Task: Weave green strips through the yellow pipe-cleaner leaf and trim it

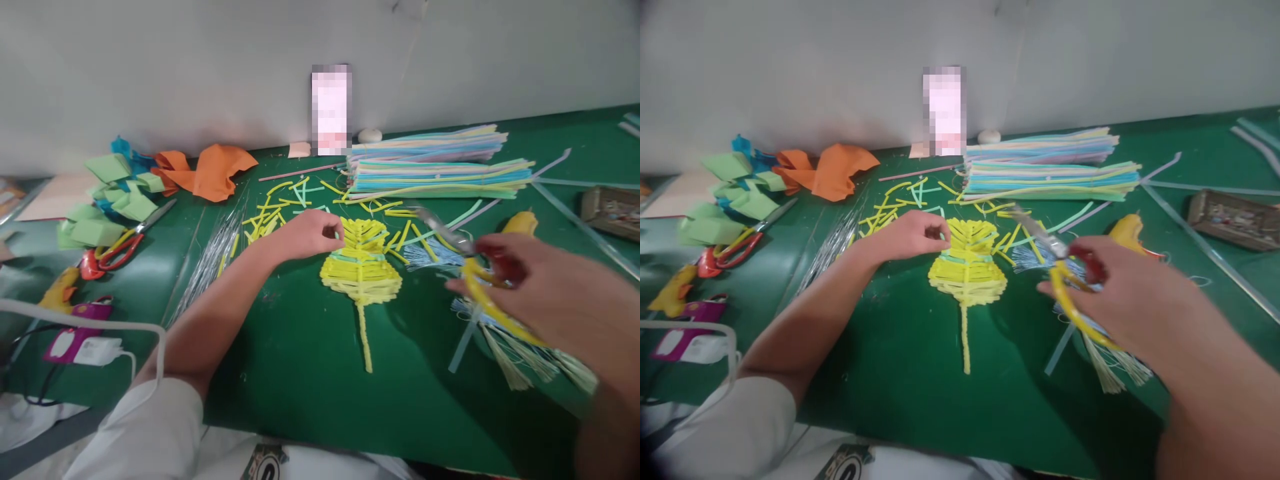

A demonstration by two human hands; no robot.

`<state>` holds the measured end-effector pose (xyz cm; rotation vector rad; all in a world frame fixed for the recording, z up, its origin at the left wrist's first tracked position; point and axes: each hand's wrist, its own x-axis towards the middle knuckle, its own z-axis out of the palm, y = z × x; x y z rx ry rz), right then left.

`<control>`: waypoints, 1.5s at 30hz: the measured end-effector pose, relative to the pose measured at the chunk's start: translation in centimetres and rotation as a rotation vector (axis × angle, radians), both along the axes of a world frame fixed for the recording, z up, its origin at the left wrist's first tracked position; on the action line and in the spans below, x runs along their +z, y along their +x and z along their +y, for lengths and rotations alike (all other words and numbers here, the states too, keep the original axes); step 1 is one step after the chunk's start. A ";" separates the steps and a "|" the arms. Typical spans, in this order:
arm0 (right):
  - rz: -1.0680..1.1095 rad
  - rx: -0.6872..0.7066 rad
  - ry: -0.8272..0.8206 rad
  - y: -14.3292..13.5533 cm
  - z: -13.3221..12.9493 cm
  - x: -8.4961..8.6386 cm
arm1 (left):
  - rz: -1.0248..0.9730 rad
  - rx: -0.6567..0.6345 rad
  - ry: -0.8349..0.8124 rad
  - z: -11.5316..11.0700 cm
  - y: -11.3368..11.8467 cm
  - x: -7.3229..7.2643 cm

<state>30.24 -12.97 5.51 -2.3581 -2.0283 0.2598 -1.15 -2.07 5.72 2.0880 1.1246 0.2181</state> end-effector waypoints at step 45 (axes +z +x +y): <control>-0.125 0.521 -0.253 -8.6 1.5 -1.8 | -0.031 0.094 0.006 0.3 0.4 -2.0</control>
